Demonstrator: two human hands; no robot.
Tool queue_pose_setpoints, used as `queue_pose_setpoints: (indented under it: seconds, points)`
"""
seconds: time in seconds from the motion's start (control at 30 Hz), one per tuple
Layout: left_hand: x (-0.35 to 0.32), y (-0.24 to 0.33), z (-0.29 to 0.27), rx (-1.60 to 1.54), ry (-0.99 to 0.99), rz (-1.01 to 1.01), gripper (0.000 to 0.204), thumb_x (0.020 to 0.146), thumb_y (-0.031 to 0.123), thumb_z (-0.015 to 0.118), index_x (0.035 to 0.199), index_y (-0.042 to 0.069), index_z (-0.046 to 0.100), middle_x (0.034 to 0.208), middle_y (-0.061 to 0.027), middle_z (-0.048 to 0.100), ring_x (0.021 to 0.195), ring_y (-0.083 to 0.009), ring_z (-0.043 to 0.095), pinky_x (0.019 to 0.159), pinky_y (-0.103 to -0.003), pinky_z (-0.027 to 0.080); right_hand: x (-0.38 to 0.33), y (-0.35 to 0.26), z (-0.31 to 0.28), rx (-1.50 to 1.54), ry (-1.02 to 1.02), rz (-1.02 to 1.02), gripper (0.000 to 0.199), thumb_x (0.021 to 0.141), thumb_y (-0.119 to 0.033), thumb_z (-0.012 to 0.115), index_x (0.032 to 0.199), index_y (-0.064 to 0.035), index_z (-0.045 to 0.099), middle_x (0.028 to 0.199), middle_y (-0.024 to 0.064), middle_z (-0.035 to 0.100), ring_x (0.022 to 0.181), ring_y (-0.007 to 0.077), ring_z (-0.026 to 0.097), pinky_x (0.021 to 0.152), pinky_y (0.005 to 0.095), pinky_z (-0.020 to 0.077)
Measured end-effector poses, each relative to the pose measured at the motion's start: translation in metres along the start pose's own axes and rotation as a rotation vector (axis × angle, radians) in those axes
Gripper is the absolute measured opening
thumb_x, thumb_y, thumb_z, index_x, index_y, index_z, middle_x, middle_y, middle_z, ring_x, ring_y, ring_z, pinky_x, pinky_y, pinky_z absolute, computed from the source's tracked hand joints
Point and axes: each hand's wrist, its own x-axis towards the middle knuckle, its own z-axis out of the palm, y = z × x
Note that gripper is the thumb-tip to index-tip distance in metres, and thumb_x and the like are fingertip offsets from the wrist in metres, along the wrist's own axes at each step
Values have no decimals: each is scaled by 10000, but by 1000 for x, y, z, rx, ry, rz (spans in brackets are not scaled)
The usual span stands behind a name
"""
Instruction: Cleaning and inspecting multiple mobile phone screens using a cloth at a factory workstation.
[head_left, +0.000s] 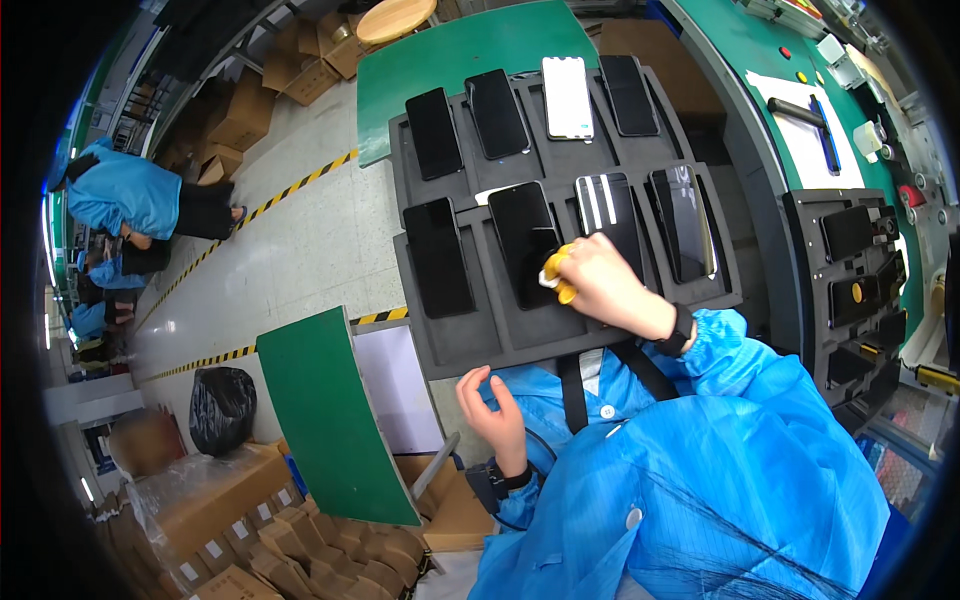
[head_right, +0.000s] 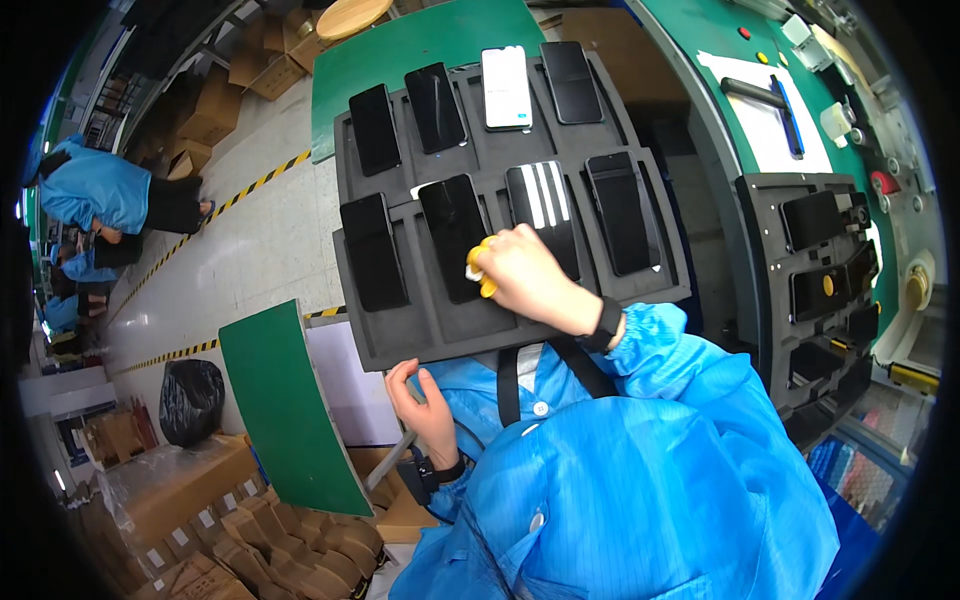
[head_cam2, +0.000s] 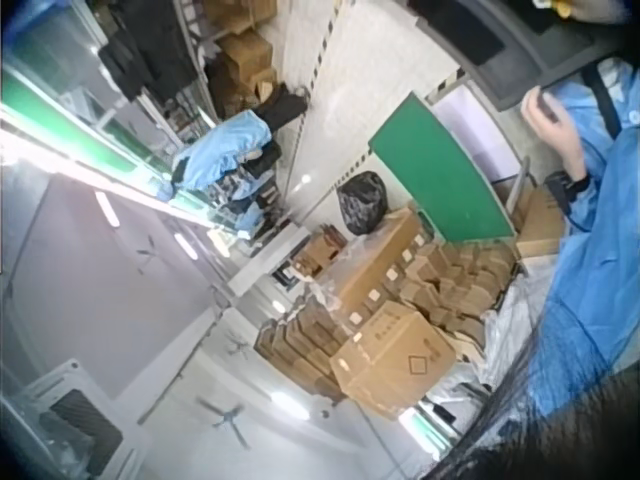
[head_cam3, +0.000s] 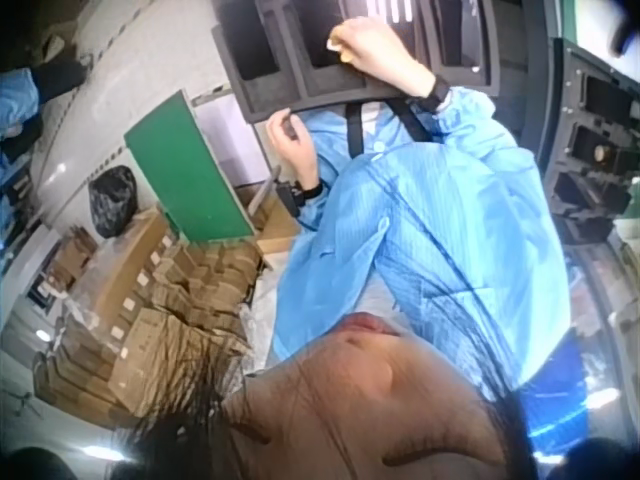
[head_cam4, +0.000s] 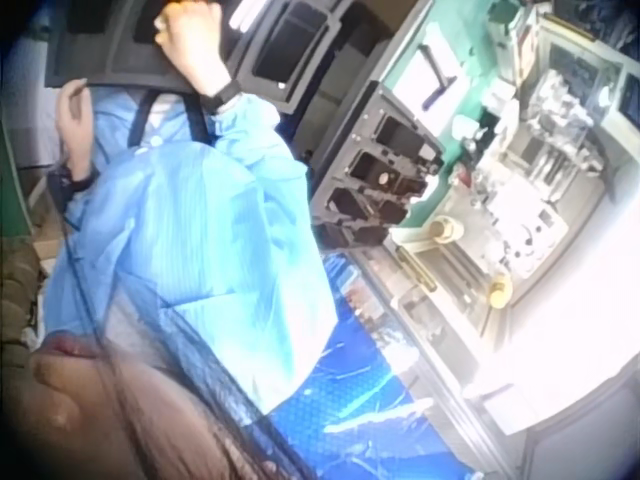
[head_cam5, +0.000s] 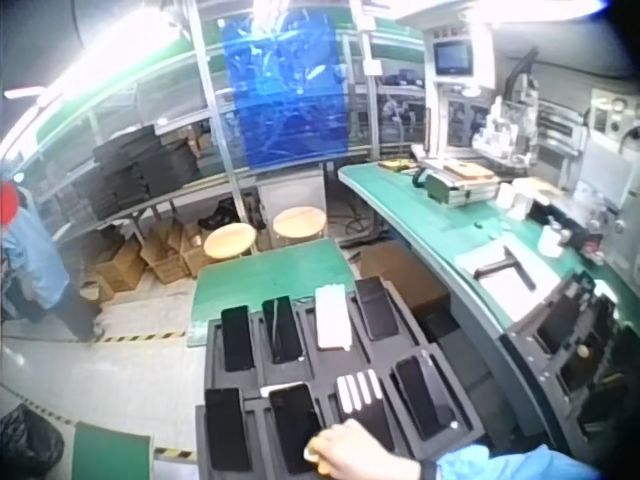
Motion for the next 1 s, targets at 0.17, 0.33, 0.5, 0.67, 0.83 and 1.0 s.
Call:
queue_pose_setpoints:
  seconds: [0.17,0.33,0.5,0.67,0.83,1.0]
  points:
    - [-5,2,4,0,-14,-7,122,861,17,543,976,-20,563,996,-133,568,935,-265,544,871,-354,430,4,-27,41,-65,-8,-102,76,742,-135,609,786,-93,654,751,62,631,826,222,569,776,346,388]
    - [-7,-3,2,21,1,18,127,859,25,548,976,-21,564,993,-135,568,937,-267,544,868,-358,433,-6,-16,20,-274,51,55,99,723,-145,611,764,-70,662,771,77,638,854,242,533,810,383,365]
    - [-5,-2,3,12,-17,7,137,863,27,547,990,-21,559,997,-135,567,941,-265,545,866,-360,436,-11,-12,17,-269,65,64,88,680,-122,636,749,-68,649,753,83,635,856,252,531,805,386,359]
    - [-6,-1,4,34,-23,25,139,871,23,539,1000,-27,554,1011,-137,564,944,-260,547,868,-359,441,-6,-45,48,-108,-46,-74,71,715,-154,625,747,-91,634,734,54,624,855,229,523,794,368,363]
    - [-7,-1,-1,43,7,11,148,871,17,539,1010,-29,558,1019,-132,564,955,-249,546,877,-350,439,9,-42,38,-95,84,-37,81,695,-109,614,764,-76,640,738,71,620,818,243,531,759,367,362]
    - [-8,2,0,21,-2,-24,145,871,19,542,1008,-24,561,1023,-141,558,987,-284,539,891,-374,426,24,0,33,-183,230,27,83,754,-149,602,775,-75,634,755,77,603,782,239,569,732,369,397]
